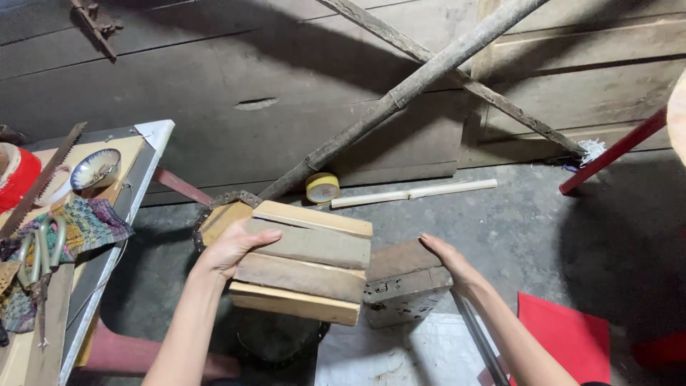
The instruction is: Hammering wooden slats onto a frame to assemble a wooden structure, possibly a drum frame.
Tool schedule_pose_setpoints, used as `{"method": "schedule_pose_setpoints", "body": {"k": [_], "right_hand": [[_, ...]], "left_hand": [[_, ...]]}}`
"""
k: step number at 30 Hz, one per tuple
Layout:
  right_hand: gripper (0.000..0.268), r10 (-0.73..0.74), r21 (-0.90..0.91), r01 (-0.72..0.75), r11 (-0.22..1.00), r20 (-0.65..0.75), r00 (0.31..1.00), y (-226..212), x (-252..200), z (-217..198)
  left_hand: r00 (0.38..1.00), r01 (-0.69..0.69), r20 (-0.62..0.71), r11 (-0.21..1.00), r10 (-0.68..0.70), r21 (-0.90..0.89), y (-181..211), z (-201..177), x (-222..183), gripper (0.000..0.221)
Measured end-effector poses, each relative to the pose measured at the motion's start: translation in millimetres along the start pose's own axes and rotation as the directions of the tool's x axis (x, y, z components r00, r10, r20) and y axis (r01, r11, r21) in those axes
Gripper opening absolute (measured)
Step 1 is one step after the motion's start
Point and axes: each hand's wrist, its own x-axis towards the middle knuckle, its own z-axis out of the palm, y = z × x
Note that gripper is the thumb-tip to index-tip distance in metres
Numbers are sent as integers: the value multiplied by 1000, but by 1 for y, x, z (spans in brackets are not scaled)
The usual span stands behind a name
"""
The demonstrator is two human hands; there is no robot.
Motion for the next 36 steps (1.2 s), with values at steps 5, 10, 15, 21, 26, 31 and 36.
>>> {"method": "schedule_pose_setpoints", "body": {"k": [5,10,15,21,26,31,36], "right_hand": [[91,23,14,-22,1000,-20,1000,-18,-28,11],[100,26,6,-26,1000,-14,1000,-40,-60,28],[81,-14,13,14,1000,24,1000,-11,-25,8],[65,-104,-94,108,990,48,993,-23,-33,8],[72,-92,-161,89,983,-14,996,-48,-64,6],[57,-110,-127,80,989,-254,961,25,-18,-68],[53,-21,-490,-186,852,-386,922,213,52,-179]], "left_hand": [[999,46,14,999,-46,-4,-19,-1,3,50],[998,63,15,997,-62,-42,-35,3,5,57],[997,76,-3,997,-76,-16,-35,2,3,56],[997,80,-26,987,-77,140,-37,-4,7,72],[996,85,-39,976,-79,198,-37,-1,9,74],[996,73,-59,971,-61,226,-47,-9,19,64],[992,107,-89,965,-87,240,-42,-1,11,62]]}}
